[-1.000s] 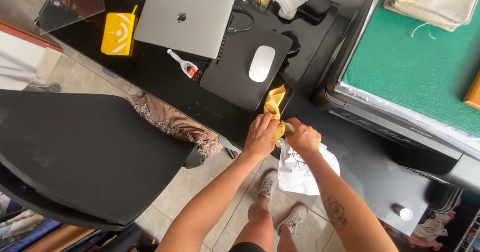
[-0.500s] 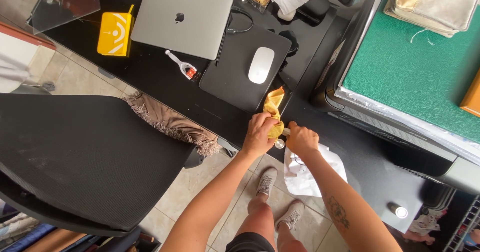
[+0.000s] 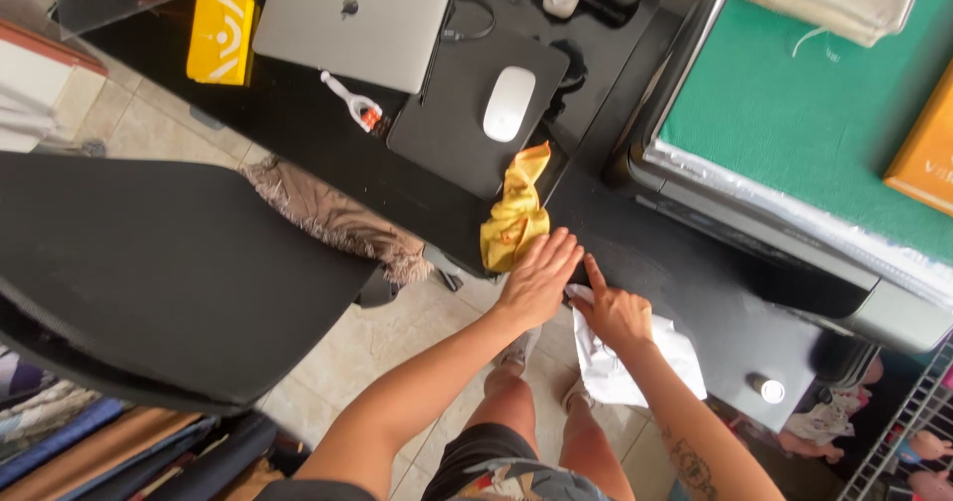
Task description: The recorder tidies a desk area, organizes papers and notebooks, and wipes down a printer.
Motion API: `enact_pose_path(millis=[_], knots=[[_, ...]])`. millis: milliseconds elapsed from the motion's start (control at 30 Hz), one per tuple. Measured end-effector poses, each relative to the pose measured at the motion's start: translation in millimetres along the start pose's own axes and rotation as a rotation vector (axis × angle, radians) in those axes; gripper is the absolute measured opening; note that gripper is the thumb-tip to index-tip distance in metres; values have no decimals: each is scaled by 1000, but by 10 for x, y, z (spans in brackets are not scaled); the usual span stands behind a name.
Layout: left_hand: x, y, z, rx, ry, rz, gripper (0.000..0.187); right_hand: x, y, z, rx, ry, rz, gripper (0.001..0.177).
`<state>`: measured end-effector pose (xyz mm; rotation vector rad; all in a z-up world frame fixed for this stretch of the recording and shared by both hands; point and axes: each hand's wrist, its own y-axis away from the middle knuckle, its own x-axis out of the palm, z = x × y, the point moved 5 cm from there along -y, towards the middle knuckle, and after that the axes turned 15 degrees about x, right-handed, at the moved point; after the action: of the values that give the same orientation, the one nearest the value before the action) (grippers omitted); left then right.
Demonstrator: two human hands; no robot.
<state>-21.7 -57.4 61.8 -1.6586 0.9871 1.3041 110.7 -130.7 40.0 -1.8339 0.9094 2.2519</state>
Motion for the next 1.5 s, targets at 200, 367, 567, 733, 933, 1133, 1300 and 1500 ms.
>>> enact_pose_path(millis=[200, 367, 567, 733, 933, 1133, 1300, 1500], knots=[[18, 98, -352, 61, 64, 53, 78, 73, 496, -443, -24, -47, -15, 80], [271, 420, -408, 198, 46, -145, 53, 187, 1044, -1115, 84, -10, 71, 78], [140, 316, -478, 200, 294, -326, 22, 477, 1356, -1754, 171, -54, 83, 75], [-794, -493, -459, 117, 456, -618, 11, 521, 1339, -1892, 142, -137, 46, 75], [-1870, -2262, 241, 118, 256, -918, 12, 665, 1644, -1884, 164, -102, 124, 63], [-1834, -2481, 561, -60, 100, -387, 13, 819, 1932, -2066, 206, -233, 74, 59], [-1229, -777, 798, -299, 109, -717, 32, 964, 1914, -2298, 296, -327, 74, 55], [-74, 146, 511, -285, 189, -210, 64, 1276, 1974, -2464, 316, -330, 122, 52]])
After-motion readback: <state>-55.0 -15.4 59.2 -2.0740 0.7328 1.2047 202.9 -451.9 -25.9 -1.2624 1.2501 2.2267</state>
